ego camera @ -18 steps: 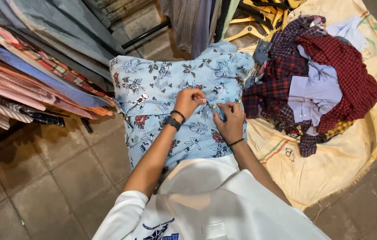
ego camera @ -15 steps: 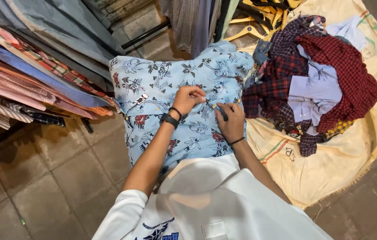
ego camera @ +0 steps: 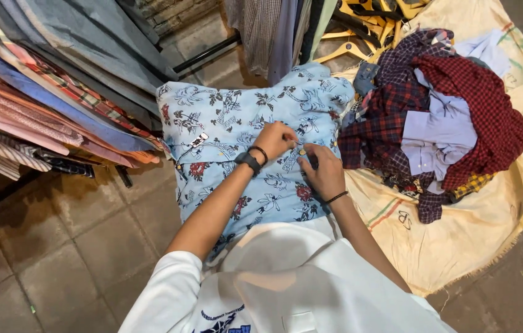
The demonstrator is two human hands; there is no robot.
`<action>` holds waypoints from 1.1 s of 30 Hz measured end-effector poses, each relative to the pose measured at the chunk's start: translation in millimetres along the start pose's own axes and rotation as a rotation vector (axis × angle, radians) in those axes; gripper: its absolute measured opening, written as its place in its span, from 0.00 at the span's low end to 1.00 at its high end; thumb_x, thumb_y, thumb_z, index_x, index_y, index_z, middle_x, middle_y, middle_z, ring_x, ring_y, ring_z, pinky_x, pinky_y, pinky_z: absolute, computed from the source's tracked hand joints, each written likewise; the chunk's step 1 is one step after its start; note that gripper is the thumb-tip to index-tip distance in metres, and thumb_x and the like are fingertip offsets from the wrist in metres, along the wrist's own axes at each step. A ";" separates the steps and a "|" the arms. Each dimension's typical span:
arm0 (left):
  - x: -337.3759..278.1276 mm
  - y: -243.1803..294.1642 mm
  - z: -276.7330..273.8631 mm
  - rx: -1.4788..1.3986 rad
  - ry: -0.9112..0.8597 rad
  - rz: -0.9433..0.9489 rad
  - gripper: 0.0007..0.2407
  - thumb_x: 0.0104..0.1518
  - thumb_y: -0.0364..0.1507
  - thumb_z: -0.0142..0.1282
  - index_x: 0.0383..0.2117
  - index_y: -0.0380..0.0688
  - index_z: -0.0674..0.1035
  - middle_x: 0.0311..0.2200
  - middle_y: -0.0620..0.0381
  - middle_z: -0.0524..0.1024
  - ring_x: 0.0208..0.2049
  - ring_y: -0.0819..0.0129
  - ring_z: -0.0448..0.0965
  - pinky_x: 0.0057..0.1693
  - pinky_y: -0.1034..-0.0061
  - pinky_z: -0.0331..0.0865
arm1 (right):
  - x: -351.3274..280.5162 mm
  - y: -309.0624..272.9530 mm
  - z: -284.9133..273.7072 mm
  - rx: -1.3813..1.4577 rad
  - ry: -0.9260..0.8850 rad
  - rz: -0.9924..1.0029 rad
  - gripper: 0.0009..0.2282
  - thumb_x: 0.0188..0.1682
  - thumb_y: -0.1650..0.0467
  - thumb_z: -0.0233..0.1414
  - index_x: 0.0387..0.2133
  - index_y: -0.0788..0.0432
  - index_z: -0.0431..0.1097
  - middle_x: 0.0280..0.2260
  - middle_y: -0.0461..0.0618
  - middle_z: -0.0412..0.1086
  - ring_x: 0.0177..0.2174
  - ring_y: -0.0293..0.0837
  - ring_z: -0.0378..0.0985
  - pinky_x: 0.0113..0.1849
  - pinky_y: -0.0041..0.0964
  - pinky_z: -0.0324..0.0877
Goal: The person folds a light blue patterned shirt and places it on a clothing rack. They then pick up a red and black checkered shirt, fold it by hand, and place it on the rack as well.
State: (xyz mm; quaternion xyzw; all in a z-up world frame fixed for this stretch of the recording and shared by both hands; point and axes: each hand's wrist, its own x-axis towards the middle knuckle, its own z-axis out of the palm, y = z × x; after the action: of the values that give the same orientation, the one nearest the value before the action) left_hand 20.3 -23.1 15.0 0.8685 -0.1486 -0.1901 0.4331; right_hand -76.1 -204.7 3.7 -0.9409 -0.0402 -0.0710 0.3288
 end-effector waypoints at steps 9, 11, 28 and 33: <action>39.4 -29.9 9.6 -0.327 -0.158 -0.061 0.06 0.57 0.30 0.59 0.30 0.44 0.87 0.24 0.52 0.82 0.34 0.58 0.81 0.50 0.63 0.73 | 5.4 -24.4 -7.7 -0.127 -0.067 0.134 0.10 0.49 0.64 0.59 0.41 0.52 0.77 0.33 0.50 0.74 0.39 0.57 0.80 0.41 0.54 0.76; 30.7 -17.7 8.4 -0.283 -0.182 -0.035 0.06 0.57 0.29 0.59 0.31 0.43 0.87 0.27 0.48 0.83 0.38 0.52 0.81 0.51 0.60 0.73 | 7.0 -22.3 -5.0 -0.162 -0.090 0.164 0.09 0.49 0.64 0.59 0.39 0.52 0.76 0.32 0.49 0.73 0.39 0.56 0.80 0.41 0.54 0.76; 7.0 -19.2 33.0 -0.320 0.148 0.004 0.05 0.59 0.28 0.57 0.36 0.48 0.85 0.25 0.56 0.83 0.33 0.64 0.83 0.46 0.69 0.75 | 16.0 9.3 14.7 0.874 -0.081 0.626 0.10 0.46 0.76 0.56 0.42 0.65 0.73 0.28 0.52 0.78 0.24 0.35 0.82 0.30 0.23 0.80; 14.5 -31.7 38.1 -0.355 0.133 -0.031 0.06 0.59 0.29 0.56 0.38 0.46 0.84 0.26 0.57 0.84 0.32 0.67 0.82 0.45 0.71 0.74 | 10.5 13.3 19.1 0.984 -0.046 0.613 0.11 0.46 0.75 0.61 0.41 0.64 0.73 0.30 0.52 0.79 0.26 0.37 0.83 0.32 0.24 0.81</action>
State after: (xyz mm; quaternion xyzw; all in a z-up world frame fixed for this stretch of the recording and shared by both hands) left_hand 18.6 -37.3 -34.7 0.7911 -0.0704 -0.1619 0.5856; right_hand -62.0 -202.9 -17.5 -0.6470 0.1989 0.0749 0.7322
